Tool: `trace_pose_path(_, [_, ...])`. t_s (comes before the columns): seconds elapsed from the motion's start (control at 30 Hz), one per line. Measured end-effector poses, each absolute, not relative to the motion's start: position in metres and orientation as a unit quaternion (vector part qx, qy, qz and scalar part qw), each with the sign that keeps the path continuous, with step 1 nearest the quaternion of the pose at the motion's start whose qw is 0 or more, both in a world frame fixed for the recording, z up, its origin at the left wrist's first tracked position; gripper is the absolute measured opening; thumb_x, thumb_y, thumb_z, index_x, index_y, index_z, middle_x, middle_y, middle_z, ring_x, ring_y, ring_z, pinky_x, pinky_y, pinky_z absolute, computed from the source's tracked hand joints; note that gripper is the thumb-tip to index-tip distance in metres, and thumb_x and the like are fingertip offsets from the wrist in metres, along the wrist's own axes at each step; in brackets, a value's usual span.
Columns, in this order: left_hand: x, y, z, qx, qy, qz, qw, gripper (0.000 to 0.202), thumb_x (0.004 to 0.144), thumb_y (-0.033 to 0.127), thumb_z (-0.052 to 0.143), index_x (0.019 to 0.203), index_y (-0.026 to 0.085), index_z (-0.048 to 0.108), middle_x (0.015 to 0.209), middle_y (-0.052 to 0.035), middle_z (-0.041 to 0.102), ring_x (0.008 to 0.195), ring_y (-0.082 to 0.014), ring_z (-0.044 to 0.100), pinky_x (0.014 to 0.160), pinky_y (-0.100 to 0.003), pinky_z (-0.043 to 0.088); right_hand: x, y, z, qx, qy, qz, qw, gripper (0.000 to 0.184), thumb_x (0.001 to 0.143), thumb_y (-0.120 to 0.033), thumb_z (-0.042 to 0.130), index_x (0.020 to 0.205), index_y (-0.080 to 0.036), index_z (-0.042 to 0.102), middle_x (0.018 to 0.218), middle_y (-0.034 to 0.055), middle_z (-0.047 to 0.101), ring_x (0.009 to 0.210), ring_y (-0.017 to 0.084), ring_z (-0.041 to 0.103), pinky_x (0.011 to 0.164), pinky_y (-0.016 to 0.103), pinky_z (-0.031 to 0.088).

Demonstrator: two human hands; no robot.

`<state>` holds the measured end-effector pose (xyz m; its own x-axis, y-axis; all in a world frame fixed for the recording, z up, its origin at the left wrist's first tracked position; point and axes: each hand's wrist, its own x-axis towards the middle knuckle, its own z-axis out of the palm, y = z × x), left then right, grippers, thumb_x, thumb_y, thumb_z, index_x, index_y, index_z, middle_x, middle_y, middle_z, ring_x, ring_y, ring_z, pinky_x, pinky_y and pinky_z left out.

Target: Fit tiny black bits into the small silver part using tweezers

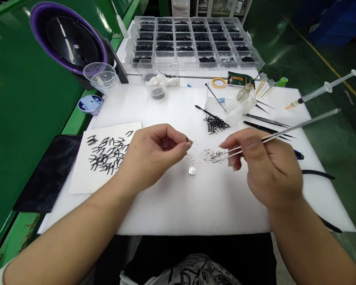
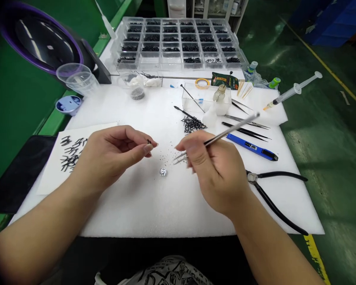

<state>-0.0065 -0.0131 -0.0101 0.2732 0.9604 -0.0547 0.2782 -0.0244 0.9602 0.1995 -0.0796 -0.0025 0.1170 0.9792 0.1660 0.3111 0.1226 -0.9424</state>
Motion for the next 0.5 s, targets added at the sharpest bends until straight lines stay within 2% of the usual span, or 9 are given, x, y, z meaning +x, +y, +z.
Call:
trace_pose_path(0.1, [-0.008,-0.013,-0.01,0.64,0.493,0.326,0.49,0.015,0.072,0.026,0.081,0.07,0.018,0.069,0.074,-0.001,0.071,0.066,-0.0131,0.065,0.057,-0.023,0.051,0.206,-0.099,0.004,-0.589,-0.618,0.367,0.369,0.012,0.087,-0.041,0.073,0.091,-0.031,0.076,0.079,-0.0018,0.075,0.069,0.015,0.069,0.06,0.026,0.053])
trace_pose_path(0.17, [-0.007,-0.014,-0.009,0.647,0.489,0.308,0.497,0.015,0.072,0.025,0.08,0.069,0.018,0.067,0.074,-0.0013,0.072,0.067,-0.014,0.066,0.056,-0.023,0.051,0.209,-0.114,-0.001,-0.606,-0.639,0.33,0.341,0.012,0.08,-0.032,0.079,0.091,-0.032,0.076,0.083,-0.0034,0.077,0.061,0.013,0.067,0.05,0.024,0.05])
trace_pose_path(0.23, [-0.006,-0.014,-0.009,0.648,0.486,0.288,0.511,0.016,0.071,0.025,0.08,0.068,0.019,0.066,0.073,-0.0016,0.071,0.066,-0.0145,0.066,0.054,-0.023,0.051,0.21,-0.127,-0.012,-0.622,-0.645,0.289,0.336,0.013,0.081,-0.026,0.077,0.092,-0.031,0.075,0.083,-0.0031,0.077,0.06,0.013,0.067,0.047,0.023,0.048])
trace_pose_path(0.37, [-0.005,-0.012,-0.012,0.638,0.484,0.263,0.539,0.018,0.069,0.025,0.081,0.079,0.019,0.067,0.072,-0.0009,0.072,0.064,-0.0147,0.068,0.056,-0.024,0.055,0.209,-0.139,-0.034,-0.583,-0.689,0.233,0.36,0.015,0.085,-0.017,0.07,0.096,-0.026,0.069,0.088,0.0011,0.075,0.075,0.017,0.071,0.064,0.028,0.056])
trace_pose_path(0.5, [-0.006,-0.01,-0.017,0.643,0.506,0.237,0.523,0.025,0.071,0.029,0.082,0.094,0.021,0.076,0.075,-0.0014,0.076,0.068,-0.0171,0.072,0.063,-0.027,0.057,0.209,-0.14,-0.04,-0.573,-0.682,0.227,0.394,0.018,0.083,-0.016,0.073,0.097,-0.026,0.068,0.099,0.0024,0.076,0.09,0.019,0.072,0.08,0.032,0.058])
